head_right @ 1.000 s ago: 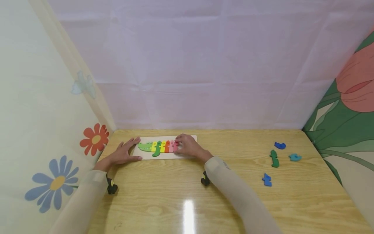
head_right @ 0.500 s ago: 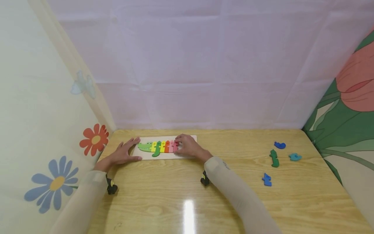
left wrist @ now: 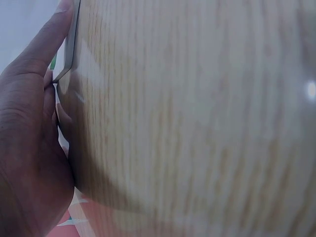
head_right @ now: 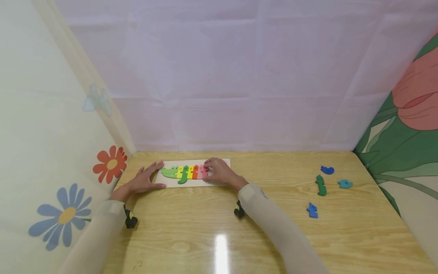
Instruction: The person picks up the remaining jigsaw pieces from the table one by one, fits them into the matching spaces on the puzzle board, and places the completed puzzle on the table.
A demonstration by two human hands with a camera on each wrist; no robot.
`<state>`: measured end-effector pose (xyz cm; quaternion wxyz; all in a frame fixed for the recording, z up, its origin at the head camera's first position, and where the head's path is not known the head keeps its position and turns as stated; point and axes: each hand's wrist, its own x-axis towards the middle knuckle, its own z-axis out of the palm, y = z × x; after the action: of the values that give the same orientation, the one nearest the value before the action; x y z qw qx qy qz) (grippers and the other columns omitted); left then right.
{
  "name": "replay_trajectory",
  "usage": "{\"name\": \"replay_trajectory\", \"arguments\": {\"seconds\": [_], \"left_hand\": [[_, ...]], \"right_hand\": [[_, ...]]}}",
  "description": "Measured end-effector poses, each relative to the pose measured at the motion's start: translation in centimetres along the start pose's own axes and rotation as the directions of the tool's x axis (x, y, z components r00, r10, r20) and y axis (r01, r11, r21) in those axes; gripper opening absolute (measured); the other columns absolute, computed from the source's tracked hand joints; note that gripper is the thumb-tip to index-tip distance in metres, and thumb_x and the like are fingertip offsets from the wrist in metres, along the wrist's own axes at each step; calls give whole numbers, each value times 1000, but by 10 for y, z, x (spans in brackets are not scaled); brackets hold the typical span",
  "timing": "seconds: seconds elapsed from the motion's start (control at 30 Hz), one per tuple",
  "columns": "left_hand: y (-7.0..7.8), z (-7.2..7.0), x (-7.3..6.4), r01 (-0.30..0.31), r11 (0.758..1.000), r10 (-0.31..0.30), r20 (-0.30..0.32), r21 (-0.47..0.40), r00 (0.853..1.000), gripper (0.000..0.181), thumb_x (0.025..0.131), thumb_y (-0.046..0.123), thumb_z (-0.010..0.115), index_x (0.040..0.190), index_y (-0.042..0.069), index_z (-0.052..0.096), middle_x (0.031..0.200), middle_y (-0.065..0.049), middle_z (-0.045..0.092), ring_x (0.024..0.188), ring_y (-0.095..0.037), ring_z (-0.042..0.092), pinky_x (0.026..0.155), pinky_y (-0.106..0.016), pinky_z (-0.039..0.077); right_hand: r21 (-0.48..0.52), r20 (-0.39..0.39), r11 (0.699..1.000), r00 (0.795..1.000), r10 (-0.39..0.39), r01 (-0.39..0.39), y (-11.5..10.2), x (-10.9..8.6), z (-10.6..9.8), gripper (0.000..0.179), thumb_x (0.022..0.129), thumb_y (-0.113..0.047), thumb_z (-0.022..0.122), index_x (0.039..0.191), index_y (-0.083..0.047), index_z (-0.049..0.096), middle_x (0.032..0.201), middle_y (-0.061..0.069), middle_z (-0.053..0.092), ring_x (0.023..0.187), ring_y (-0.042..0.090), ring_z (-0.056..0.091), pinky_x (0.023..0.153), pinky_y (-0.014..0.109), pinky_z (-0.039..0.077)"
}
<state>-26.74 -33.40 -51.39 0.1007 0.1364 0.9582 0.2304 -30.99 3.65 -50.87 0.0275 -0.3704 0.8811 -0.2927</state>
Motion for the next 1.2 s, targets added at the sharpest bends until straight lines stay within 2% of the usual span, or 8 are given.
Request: {"name": "replay_trajectory", "arguments": {"seconds": [0.43, 0.77, 1.0, 1.2], "left_hand": [[0, 0, -2, -10, 1000, 10, -12, -5, 1000, 119, 83, 69, 78, 166, 1, 26, 174, -23, 20, 160, -50, 9, 123, -73, -4], [2, -1, 0, 16, 1000, -16, 14, 6, 1000, 115, 86, 63, 79, 167, 3, 25, 175, -22, 19, 161, -48, 9, 125, -71, -4], [1, -1, 0, -1, 1000, 1, 1, -10, 1000, 114, 86, 61, 80, 167, 2, 25, 174, -22, 19, 161, -48, 9, 125, -71, -5], [0, -1, -2, -20, 1000, 20, -12, -11, 1000, 117, 84, 66, 79, 167, 2, 26, 174, -23, 20, 160, -49, 9, 124, -72, -4]], "right_hand": [[-25, -11, 999, 1000, -20, 20, 1, 0, 2, 53, 90, -24, 86, 132, 4, 71, 139, 18, 67, 133, 35, 61, 117, 50, 45], [0, -16, 1000, 1000, -7, 7, -1, -2, 1, 54, 90, -23, 86, 134, 2, 70, 143, 19, 64, 136, 37, 57, 119, 54, 41], [4, 6, 1000, 1000, 11, -11, 1, -3, 2, 59, 90, -28, 87, 138, 0, 68, 146, 17, 63, 139, 36, 55, 120, 53, 39], [-17, 14, 999, 999, -29, 29, 0, -5, 0, 61, 90, -28, 86, 140, 1, 67, 145, 18, 63, 138, 36, 55, 120, 53, 40]]}}
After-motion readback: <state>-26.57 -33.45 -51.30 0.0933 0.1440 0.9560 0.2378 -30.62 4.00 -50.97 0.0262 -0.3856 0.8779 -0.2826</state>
